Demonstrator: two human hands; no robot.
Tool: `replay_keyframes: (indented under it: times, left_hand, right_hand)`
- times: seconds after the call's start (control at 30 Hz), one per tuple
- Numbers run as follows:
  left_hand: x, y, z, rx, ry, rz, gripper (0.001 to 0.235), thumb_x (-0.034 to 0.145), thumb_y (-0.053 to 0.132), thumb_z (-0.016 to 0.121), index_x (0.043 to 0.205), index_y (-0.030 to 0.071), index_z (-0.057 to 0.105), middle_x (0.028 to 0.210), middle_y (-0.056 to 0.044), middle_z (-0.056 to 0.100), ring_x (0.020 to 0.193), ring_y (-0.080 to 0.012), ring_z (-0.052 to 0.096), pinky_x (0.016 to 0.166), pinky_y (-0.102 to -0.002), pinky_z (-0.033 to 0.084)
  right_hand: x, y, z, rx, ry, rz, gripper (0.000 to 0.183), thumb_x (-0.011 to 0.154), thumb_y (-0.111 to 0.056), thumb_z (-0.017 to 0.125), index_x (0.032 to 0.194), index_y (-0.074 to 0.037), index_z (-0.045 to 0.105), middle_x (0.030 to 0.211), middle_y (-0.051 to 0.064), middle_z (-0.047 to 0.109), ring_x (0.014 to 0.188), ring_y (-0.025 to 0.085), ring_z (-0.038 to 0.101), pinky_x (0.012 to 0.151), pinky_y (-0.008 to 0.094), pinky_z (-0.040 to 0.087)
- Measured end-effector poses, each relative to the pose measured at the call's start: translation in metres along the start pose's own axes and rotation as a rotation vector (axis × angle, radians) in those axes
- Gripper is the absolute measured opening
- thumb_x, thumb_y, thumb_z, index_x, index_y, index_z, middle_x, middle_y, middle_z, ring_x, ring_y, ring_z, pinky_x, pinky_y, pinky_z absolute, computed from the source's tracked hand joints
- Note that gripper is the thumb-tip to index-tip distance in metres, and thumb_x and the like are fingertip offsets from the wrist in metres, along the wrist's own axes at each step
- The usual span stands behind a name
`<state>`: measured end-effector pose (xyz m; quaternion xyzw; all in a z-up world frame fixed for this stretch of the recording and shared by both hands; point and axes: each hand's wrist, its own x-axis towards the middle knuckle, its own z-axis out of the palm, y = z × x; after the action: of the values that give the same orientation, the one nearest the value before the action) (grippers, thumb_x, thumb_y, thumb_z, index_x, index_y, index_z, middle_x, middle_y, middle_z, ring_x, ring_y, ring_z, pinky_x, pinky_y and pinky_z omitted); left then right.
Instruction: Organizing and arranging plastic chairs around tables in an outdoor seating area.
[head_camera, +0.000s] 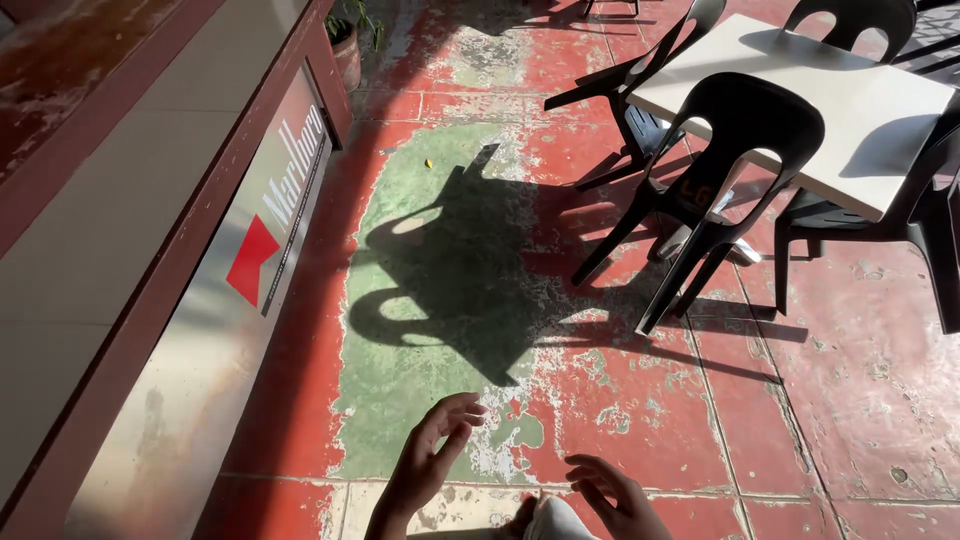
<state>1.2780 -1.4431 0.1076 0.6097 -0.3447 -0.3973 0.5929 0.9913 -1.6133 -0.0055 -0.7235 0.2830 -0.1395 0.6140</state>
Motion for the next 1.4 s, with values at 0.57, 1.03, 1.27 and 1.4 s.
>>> replay_keyframes:
  times: [0.57,1.03,1.27,1.4]
  left_hand:
    - [0.365,-0.278,-0.164,-0.087,0.234,-0.34,0.048,0.097,0.024,0.059,0.143,0.01,0.054,0.125,-0.012,0.07,0.112,-0.0236,0.074,0.103,-0.041,0.057]
    - [0.828,-0.035,-0.314,-0.042,0.086,-0.032,0.044,0.1,0.021,0.06,0.14,0.005,0.056,0.124,-0.011,0.07,0.113,-0.0198,0.069,0.101,-0.035,0.052]
    - [1.029,0.08,-0.347,0.164,-0.028,0.094,0.04,0.101,0.021,0.06,0.138,0.007,0.059,0.123,-0.009,0.072,0.114,-0.017,0.069,0.102,-0.034,0.053]
    - [1.113,-0.013,-0.366,0.094,0.0,0.022,0.04,0.101,0.021,0.059,0.139,0.007,0.058,0.123,-0.009,0.072,0.113,-0.0164,0.07,0.101,-0.033,0.053]
  right_hand:
    - [0.537,-0.164,-0.125,-0.136,-0.085,-0.178,0.043,0.096,-0.014,0.061,0.138,-0.008,0.059,0.121,0.007,0.074,0.117,0.02,0.07,0.1,0.036,0.057]
    - [0.872,-0.086,-0.131,-0.038,-0.113,0.184,0.034,0.1,-0.016,0.06,0.134,-0.011,0.062,0.109,0.007,0.077,0.1,0.017,0.074,0.088,0.034,0.06]
    - [1.032,-0.067,-0.168,0.047,0.01,0.165,0.035,0.097,-0.01,0.062,0.132,-0.01,0.064,0.108,0.01,0.079,0.11,0.018,0.075,0.094,0.035,0.058]
    - [1.151,-0.077,-0.2,-0.037,0.022,0.116,0.032,0.097,-0.012,0.064,0.129,-0.01,0.063,0.113,0.006,0.079,0.11,0.017,0.077,0.094,0.034,0.06]
